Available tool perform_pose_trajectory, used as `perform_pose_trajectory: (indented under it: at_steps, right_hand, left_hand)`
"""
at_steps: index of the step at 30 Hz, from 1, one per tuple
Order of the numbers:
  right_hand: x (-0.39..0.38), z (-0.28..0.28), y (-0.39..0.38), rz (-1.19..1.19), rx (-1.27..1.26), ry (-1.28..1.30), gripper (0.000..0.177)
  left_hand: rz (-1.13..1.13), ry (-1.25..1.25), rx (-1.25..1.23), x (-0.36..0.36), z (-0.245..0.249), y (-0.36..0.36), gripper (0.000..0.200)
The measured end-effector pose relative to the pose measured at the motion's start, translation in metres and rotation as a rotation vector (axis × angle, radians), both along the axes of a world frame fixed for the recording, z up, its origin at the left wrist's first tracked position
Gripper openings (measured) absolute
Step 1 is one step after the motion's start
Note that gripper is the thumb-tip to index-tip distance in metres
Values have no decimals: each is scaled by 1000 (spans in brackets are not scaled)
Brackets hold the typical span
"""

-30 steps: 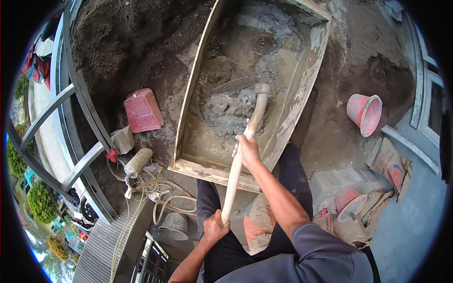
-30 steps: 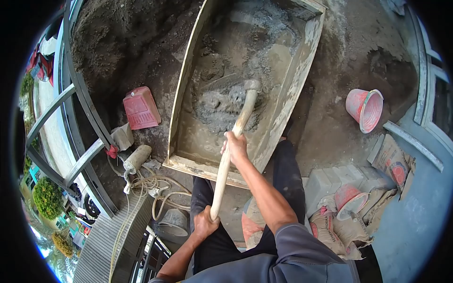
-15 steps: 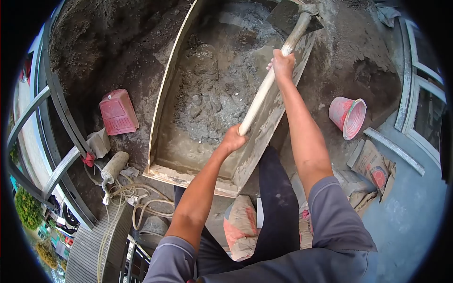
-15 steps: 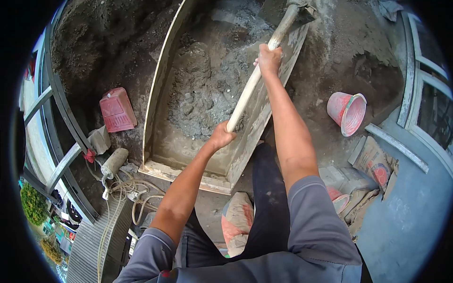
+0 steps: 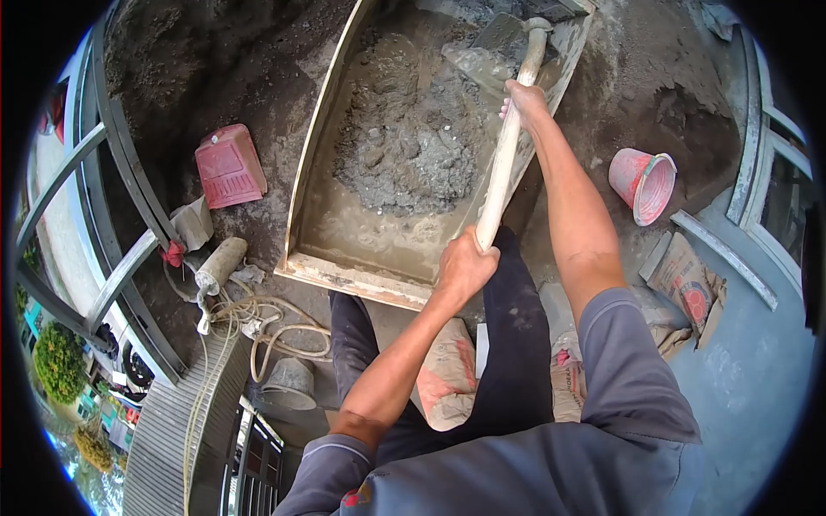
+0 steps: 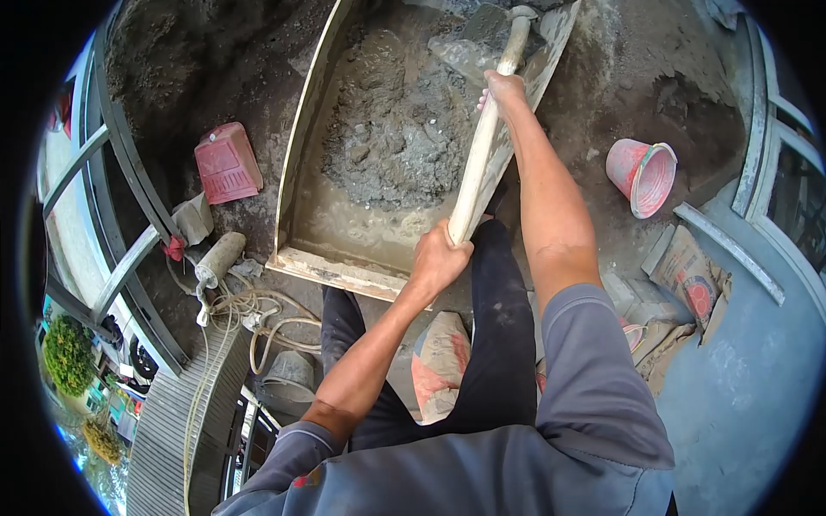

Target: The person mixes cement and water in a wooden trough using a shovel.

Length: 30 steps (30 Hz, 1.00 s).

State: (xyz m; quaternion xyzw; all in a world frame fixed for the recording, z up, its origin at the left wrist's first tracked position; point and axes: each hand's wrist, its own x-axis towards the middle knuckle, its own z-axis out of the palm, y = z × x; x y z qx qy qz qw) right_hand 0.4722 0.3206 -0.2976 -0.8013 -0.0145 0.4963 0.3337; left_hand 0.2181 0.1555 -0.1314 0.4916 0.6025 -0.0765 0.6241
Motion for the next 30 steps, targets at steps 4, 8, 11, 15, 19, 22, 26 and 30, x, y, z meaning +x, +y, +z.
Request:
perform_pose_trajectory:
  at_steps: [4, 8, 11, 15, 19, 22, 26, 30]
  right_hand:
    - [-31, 0, -34, -23, -30, 132, 31]
    - [-98, -4, -89, -105, -34, 276, 26]
    - [-171, 18, -124, -190, -61, 323, 22]
    - [-266, 62, -156, -313, -30, 310, 15]
    - [-347, 144, -182, -327, 74, 324, 18]
    - [-369, 210, -198, -348, 116, 425, 21]
    - [-368, 228, -201, -289, 78, 417, 19]
    - [-312, 95, -166, -276, -44, 400, 18]
  left_hand:
    - [-39, 68, 4, -24, 47, -11, 40]
    - [-93, 132, 6, -81, 75, -44, 38]
    - [-137, 190, -19, -151, 96, -57, 36]
    - [-223, 293, 34, -258, 112, -78, 27]
    - [-295, 265, 117, -375, 117, -112, 24]
    - [-325, 209, 128, -410, 159, -128, 24]
    - [-282, 201, 1, -391, 204, -144, 29]
    - [-251, 281, 29, -279, 152, -101, 30]
